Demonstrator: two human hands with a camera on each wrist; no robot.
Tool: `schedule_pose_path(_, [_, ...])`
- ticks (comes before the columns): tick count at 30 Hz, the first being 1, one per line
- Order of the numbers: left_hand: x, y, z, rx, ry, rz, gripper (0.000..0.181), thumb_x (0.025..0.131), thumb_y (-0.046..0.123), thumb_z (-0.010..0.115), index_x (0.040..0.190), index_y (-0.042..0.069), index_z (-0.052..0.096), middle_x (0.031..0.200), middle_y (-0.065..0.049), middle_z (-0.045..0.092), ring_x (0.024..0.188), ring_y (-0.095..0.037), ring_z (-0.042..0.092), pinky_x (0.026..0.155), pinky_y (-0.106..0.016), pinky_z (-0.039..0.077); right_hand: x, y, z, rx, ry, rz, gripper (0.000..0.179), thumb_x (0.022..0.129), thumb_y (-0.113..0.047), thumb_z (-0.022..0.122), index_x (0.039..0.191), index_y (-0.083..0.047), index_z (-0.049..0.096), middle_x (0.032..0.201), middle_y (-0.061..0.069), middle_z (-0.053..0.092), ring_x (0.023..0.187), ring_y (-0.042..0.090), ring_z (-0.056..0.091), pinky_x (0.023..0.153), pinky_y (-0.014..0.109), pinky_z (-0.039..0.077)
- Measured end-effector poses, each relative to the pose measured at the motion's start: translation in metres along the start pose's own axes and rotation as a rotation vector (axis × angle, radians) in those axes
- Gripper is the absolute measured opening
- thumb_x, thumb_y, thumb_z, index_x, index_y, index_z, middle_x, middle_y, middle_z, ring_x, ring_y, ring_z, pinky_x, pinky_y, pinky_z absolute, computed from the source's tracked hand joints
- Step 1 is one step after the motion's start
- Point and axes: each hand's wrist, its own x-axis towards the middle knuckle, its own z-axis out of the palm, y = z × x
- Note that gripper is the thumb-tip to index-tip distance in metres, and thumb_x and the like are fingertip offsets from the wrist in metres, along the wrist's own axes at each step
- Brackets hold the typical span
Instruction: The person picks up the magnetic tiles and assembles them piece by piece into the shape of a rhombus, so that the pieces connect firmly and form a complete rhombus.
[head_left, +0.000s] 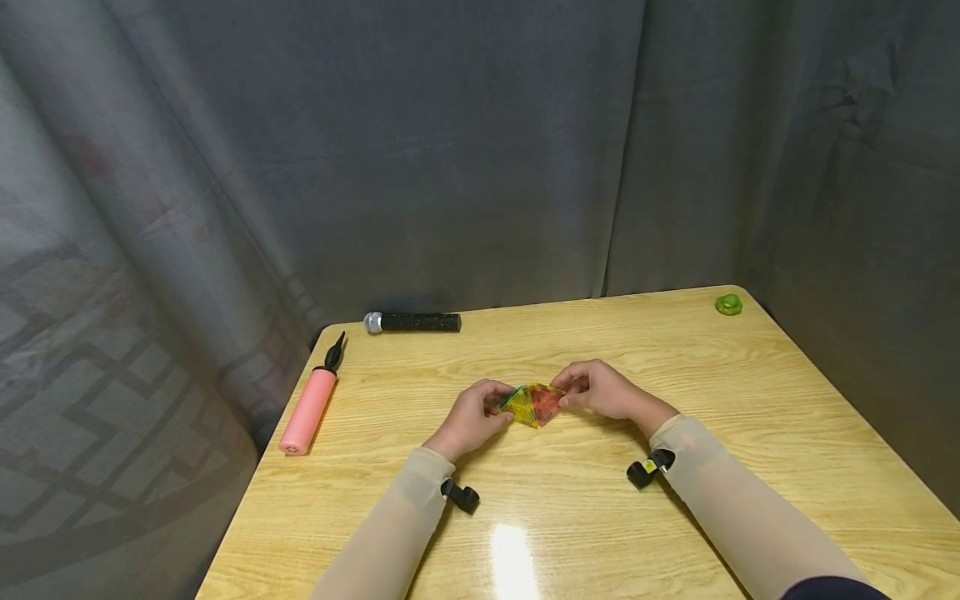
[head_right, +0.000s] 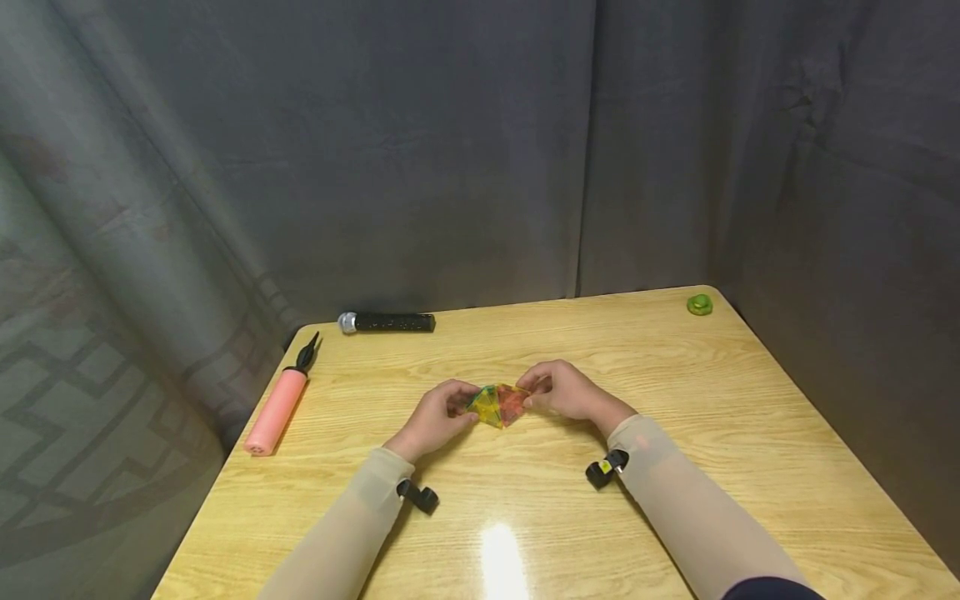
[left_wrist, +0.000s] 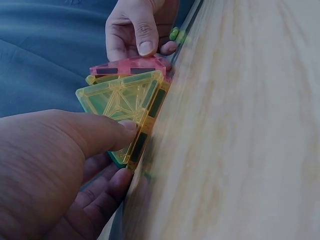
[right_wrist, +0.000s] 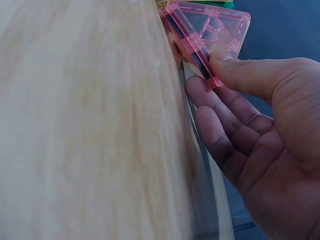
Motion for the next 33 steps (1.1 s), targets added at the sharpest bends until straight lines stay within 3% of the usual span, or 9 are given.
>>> schedule_pose_path(12, [-0.0005, -0.0014, 0.0012, -0.009, 0.003, 0.001, 0.040, 0.095, 0.007, 0.079, 0.132, 0.016, 0.068, 0.122, 0.003, 0.065, 0.104, -0.013, 0.065, 0.086, -0.028, 0.057, 0.0004, -0.0008, 0.0002, 0.089, -0.009, -0.047, 0.026, 0.092, 0.001, 0.079, 0.117, -0.006, 0.075, 0.103, 0.009, 0.073, 0.086, 0.026, 0.071, 0.067, 0.030, 0.058])
schedule_pose_path(18, [0.0002, -0.0012, 0.0025, -0.020, 0.011, 0.007, 0.040, 0.094, 0.007, 0.080, 0.131, 0.016, 0.069, 0.122, 0.003, 0.065, 0.103, -0.011, 0.065, 0.085, -0.026, 0.057, 0.0003, -0.0006, 0.0000, 0.065, 0.003, -0.022, 0.024, 0.092, -0.002, 0.079, 0.115, -0.009, 0.077, 0.100, 0.008, 0.074, 0.086, 0.025, 0.070, 0.067, 0.029, 0.056])
schedule_pose_path(33, [0.0037, 0.0051, 0.0060, -0.028, 0.060, 0.006, 0.034, 0.095, 0.007, 0.079, 0.128, 0.014, 0.072, 0.117, 0.001, 0.068, 0.096, -0.011, 0.066, 0.080, -0.025, 0.058, 0.0018, 0.0011, -0.0030, -0.006, 0.087, -0.072, 0.022, 0.092, -0.005, 0.081, 0.112, -0.013, 0.080, 0.104, 0.003, 0.073, 0.085, 0.022, 0.065, 0.071, 0.030, 0.054])
